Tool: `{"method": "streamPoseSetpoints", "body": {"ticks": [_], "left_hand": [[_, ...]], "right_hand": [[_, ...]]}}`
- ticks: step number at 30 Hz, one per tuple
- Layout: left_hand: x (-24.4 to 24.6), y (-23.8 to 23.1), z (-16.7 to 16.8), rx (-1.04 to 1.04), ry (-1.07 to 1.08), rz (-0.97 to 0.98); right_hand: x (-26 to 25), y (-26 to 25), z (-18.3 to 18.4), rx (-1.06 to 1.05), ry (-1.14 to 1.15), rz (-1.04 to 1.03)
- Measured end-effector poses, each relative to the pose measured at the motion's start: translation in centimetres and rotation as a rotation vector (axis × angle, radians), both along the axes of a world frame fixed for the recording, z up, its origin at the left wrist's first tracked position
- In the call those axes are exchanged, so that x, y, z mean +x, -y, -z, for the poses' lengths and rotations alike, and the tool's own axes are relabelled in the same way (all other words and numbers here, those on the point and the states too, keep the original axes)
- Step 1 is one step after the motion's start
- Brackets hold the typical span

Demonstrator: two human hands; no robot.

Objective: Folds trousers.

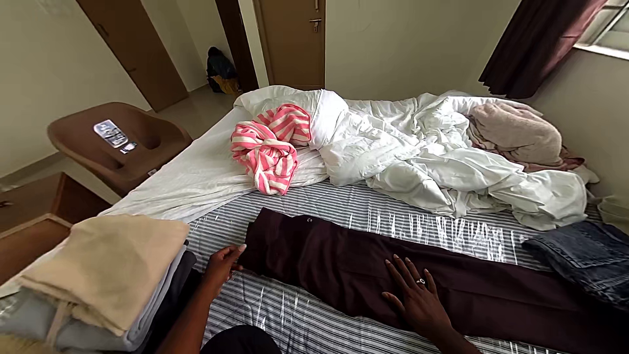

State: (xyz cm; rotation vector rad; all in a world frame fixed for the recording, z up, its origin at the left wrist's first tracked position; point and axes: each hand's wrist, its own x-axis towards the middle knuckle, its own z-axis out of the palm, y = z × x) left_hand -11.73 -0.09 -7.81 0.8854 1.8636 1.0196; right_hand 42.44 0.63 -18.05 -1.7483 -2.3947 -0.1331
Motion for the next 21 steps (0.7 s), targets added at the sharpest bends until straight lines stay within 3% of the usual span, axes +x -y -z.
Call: {"method": "streamPoseSetpoints", "body": {"ticks": [8, 10, 12, 14, 17, 21], "left_hand": [[1.9, -0.8, -0.7, -0.058, 0.256, 0.119], [0.9, -1.0, -0.3, -0.023, 0.082, 0.049], [-1.2, -0.8, 0.1, -0.032, -0.315, -0.054], [-2.5, -0.5, 1.1, -0.142, -0.549, 0.004], [-2.1, -0.5, 1.2, -0.307, -0.608, 0.093], [-0.8, -1.1, -0.2, -0.337, -0.666, 0.042]], "right_hand": [[0.1, -0.1, 0.3, 0.029, 0.010, 0.004], [0.2, -0.1, 0.2, 0.035, 0.005, 0.000], [0.1, -0.1, 0.3, 0.038, -0.001, 0.001], [0.2, -0.2, 0.4, 0.037, -0.002, 0.005], [0.2, -0.3, 0.4, 0.027, 0.008, 0.004], [0.4, -0.4, 0.5, 0.033, 0.024, -0.009]]}}
